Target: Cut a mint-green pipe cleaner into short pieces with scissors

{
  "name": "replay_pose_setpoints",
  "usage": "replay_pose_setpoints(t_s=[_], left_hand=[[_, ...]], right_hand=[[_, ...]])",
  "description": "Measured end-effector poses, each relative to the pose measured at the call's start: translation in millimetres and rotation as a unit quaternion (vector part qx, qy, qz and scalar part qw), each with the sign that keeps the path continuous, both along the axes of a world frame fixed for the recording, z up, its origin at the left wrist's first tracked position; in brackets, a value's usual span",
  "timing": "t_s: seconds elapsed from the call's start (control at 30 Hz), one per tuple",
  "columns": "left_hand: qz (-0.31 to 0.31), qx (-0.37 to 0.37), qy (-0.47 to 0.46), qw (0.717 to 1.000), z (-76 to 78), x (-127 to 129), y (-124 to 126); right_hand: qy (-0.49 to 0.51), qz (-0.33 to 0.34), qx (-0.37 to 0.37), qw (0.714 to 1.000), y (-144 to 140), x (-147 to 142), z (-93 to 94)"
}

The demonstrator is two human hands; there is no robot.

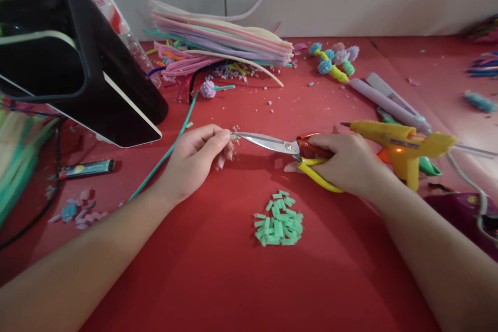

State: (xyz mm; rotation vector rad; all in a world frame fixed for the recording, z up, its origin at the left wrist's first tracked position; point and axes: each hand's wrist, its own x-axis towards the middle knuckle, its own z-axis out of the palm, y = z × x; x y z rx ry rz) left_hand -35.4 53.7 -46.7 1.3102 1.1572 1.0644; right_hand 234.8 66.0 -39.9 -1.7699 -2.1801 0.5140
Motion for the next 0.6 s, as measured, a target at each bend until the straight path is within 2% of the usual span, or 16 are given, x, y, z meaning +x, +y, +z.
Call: replay_pose_setpoints(t_s=[0.23, 0.6], left_hand=[[-0.003, 0.004, 0.000, 1.000, -0.1, -0.4, -0.3], [-0.003, 0.004, 0.006, 1.000, 0.2, -0.2, -0.1]], right_hand=[[0.021, -0.001, -0.025, 0.999, -2.0, 2.9, -0.9], [-0.007, 0.004, -0.002, 1.000, -0.2, 3.0, -4.3]])
